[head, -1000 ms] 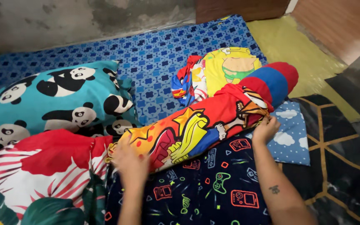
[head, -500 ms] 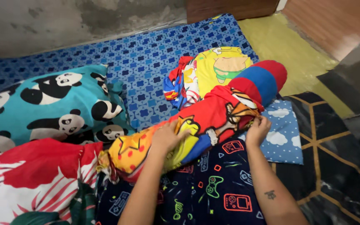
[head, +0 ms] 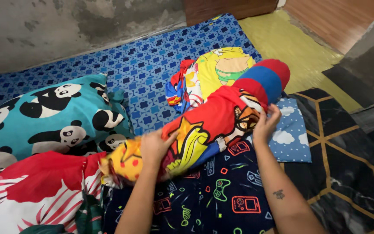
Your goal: The person sits on the floor and folds a long cylindrical pillow with a cartoon print, then folds a blue cloud-patterned pillowcase and places it on a panda-print pillow. The person handles the items by hand without tools.
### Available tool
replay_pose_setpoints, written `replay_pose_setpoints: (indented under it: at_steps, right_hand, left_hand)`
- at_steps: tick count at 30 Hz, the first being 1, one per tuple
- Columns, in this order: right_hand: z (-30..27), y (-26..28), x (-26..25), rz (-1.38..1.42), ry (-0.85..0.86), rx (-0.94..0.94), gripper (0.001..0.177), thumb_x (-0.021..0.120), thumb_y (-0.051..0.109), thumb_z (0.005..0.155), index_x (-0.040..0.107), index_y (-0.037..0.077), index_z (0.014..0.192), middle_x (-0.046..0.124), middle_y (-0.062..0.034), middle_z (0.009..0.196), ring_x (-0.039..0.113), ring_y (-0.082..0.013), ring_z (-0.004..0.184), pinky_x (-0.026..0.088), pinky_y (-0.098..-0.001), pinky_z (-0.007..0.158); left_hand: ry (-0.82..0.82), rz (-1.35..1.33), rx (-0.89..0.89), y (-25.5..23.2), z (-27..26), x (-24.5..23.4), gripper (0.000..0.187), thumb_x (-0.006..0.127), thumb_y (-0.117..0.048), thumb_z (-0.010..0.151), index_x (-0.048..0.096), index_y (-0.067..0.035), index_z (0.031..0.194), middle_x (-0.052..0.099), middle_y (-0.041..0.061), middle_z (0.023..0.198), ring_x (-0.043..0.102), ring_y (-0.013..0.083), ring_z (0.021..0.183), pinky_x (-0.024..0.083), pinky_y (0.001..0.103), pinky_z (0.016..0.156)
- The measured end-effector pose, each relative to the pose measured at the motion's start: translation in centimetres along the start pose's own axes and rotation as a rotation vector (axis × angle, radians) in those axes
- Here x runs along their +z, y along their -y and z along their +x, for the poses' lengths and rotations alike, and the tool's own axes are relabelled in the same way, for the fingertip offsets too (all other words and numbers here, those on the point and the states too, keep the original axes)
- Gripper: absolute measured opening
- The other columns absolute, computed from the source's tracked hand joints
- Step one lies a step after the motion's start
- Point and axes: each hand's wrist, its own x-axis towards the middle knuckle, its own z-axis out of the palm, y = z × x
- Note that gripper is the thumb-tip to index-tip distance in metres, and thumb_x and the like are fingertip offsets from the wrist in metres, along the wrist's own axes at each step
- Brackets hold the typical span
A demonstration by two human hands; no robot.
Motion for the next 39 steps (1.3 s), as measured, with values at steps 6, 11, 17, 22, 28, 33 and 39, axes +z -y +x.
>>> replay_pose_setpoints:
  at_steps: [6,11,17,22,28,33,39]
  right_hand:
    - [2.3,3.0,-0.5,0.002,-0.046,0.002,0.031,0.062,0.013,0.107,0.055,0.003,0.136,0.052,-0.0107,0.12,0.054,-0.0219,0.098,0.048,-0.0333,0.087]
    - [1.0,4.9,-2.3,-0.298,0.007,-0.149,0.008,0.068,0.015,0.105,0.065,0.008,0.107,0.057,-0.011,0.108,0.055,-0.0311,0.099,0.046,-0.0437,0.088]
    - [0.1,7.3,-1.2,-0.513,0.087,-0.252,0.007,0.071,0.018,0.095,0.067,0.012,0.095,0.061,-0.0112,0.1,0.057,-0.0364,0.098,0.044,-0.0487,0.085]
    - [-0.6,8.3,0.0,-0.473,0.296,-0.191,0.017,0.073,0.025,0.094,0.067,0.009,0.093,0.061,-0.0104,0.088,0.06,-0.0343,0.089,0.045,-0.0482,0.079]
    - [1.1,4.2,1.6,-0.508,0.534,0.06,0.033,0.074,0.032,0.092,0.064,0.002,0.085,0.064,-0.0168,0.088,0.061,-0.0386,0.082,0.047,-0.0483,0.071]
    - [4.3,0.5,1.7,-0.139,0.513,0.468,0.025,0.069,0.025,0.1,0.065,0.003,0.089,0.063,-0.0165,0.083,0.06,-0.0272,0.075,0.048,-0.0439,0.073]
    - [8.6,0.7,0.0,0.338,0.76,0.92,0.022,0.069,0.027,0.093,0.069,0.005,0.094,0.073,0.0019,0.082,0.065,-0.0111,0.075,0.05,-0.0288,0.071]
  left_hand:
    - [-0.473,0.072,0.585,-0.4,0.9,-3.1,0.042,0.079,-0.051,0.079,0.06,-0.014,0.079,0.066,0.004,0.082,0.063,0.0262,0.084,0.047,0.042,0.085]
    - [-0.228,0.172,0.448,3.8,-3.5,-0.9,0.043,0.08,-0.046,0.064,0.064,-0.016,0.09,0.068,0.002,0.093,0.064,0.0266,0.091,0.044,0.043,0.086]
    - [-0.006,-0.012,0.252,4.3,-6.4,1.0,0.057,0.083,-0.058,0.068,0.063,-0.007,0.085,0.066,0.012,0.093,0.062,0.0325,0.092,0.041,0.049,0.088]
    - [-0.013,-0.132,0.015,1.9,-0.8,0.7,0.044,0.061,-0.055,0.095,0.066,-0.011,0.096,0.067,0.009,0.102,0.062,0.0302,0.105,0.044,0.046,0.095]
    - [-0.242,-0.123,0.055,-2.5,1.8,7.1,0.057,0.057,-0.056,0.094,0.062,-0.011,0.128,0.064,0.011,0.128,0.055,0.0308,0.125,0.033,0.054,0.11]
    - [-0.173,-0.131,-0.014,-1.8,0.7,10.5,0.059,0.055,-0.054,0.096,0.058,-0.014,0.139,0.058,0.009,0.142,0.047,0.0276,0.138,0.022,0.054,0.121]
    - [-0.144,-0.184,-0.04,-1.7,1.0,9.9,0.056,0.056,-0.053,0.096,0.06,-0.015,0.136,0.06,0.007,0.14,0.048,0.026,0.137,0.023,0.052,0.121]
